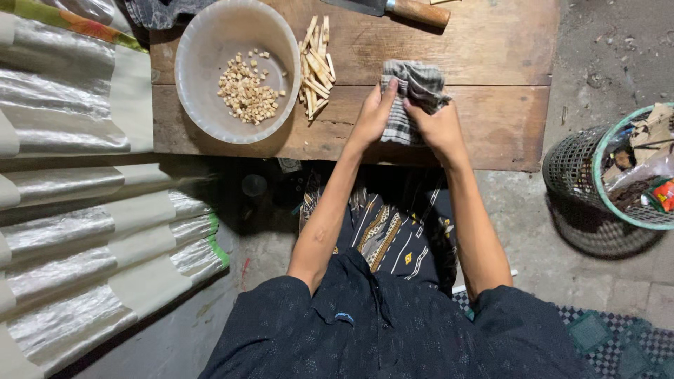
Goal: The person chops light-colored vegetable sticks into small pieces using a knife on a wooden table. They transfer the chopped pieces into a white bowl, wipe the table with a cloth, and continue chopping additional sticks.
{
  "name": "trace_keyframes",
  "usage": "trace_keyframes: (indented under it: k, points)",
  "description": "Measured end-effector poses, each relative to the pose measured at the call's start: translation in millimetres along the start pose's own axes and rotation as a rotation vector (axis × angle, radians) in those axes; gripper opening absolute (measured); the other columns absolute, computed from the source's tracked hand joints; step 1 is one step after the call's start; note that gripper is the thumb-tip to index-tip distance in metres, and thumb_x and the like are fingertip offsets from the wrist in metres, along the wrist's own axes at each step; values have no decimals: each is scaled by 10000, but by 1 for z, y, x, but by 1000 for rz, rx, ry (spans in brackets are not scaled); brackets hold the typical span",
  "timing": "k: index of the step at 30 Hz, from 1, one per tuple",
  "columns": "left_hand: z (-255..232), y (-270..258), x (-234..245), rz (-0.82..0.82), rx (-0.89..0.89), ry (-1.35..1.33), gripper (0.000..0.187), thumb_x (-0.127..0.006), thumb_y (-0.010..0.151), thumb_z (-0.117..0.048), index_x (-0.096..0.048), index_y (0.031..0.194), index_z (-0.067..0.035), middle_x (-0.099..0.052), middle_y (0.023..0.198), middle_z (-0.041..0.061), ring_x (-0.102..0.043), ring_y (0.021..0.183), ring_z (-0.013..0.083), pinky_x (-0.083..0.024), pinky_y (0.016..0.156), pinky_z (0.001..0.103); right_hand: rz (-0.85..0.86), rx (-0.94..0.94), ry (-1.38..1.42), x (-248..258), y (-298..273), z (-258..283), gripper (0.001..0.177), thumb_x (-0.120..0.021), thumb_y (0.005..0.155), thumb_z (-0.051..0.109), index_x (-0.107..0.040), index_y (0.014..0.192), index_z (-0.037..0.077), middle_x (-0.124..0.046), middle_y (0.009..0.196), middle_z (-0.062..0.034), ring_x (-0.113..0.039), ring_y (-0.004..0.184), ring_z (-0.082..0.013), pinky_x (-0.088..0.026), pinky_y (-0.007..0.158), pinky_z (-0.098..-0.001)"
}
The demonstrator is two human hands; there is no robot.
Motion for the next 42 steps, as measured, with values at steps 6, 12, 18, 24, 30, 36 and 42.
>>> trace_keyframes:
  k: [6, 12, 18, 24, 30, 36, 42]
  points:
    - [-55, -30, 90, -345, 129, 25, 918, -170, 945, -768, -327, 1580, -124, -656, 1269, 214, -685, 1019, 255, -648, 731, 394, -191, 11, -11, 36, -3, -2, 286, -705, 939, 6, -671, 1223, 19, -726, 1120, 9, -644, 989, -89, -518, 922, -258]
    - [-88, -24, 145, -534, 71, -97, 985, -166, 931, -798, -469, 1505, -56, -666, 1234, 202, -681, 994, 242, -620, 685, 344, -262, 12, 95, 45, 7, -16, 273, -694, 976, -12, -669, 1247, 10, -730, 1144, -4, -651, 1013, -97, -531, 951, -267]
    - [-72, -25, 130, -487, 124, 75, 722, -304, 1063, -582, -496, 1494, -36, -675, 1264, 188, -651, 1090, 216, -627, 793, 291, -267, 141, -37, 7, 14, -14, 302, -667, 997, -4, -615, 1295, 8, -710, 1139, -20, -618, 1025, -107, -498, 949, -268]
    - [-8, -29, 17, -185, 46, 121, 375, -637, 1072, -335, -650, 1208, 13, -737, 976, 90, -673, 833, 156, -585, 760, 295, -122, 160, -141, -40, 21, -6, 254, -640, 1076, 123, -677, 1277, -29, -752, 1184, -56, -646, 1078, -117, -520, 983, -294]
    - [-3, -33, -3, -258, 2, 196, 336, -645, 1024, -303, -706, 1117, 14, -764, 945, 61, -678, 844, 95, -563, 772, 285, -406, 161, -591, -6, 17, 26, 350, -748, 1012, 224, -672, 1246, -24, -744, 1101, -146, -679, 1003, -155, -542, 906, -317]
    - [1, -11, -4, 221, -76, 215, 329, -761, 903, -168, -706, 1170, 17, -751, 964, 64, -637, 883, 85, -555, 794, 314, -114, 397, -874, 17, 6, 45, 447, -803, 938, 235, -663, 1229, -75, -708, 1040, -232, -670, 949, -311, -539, 827, -397]
    - [-9, 7, -1, 54, 50, 428, 251, -830, 872, -217, -760, 1008, -18, -793, 857, 68, -684, 768, 79, -565, 704, 281, -223, -50, -774, 38, 3, 35, 321, -766, 984, 280, -691, 1124, 2, -714, 870, -192, -694, 798, -353, -528, 700, -423]
Point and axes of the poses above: each hand's wrist, its own y-axis towards the middle knuckle, its own x-axis out of the back of the hand, z = x × y, the point moved 1 cm from there along y, towards the middle knuckle
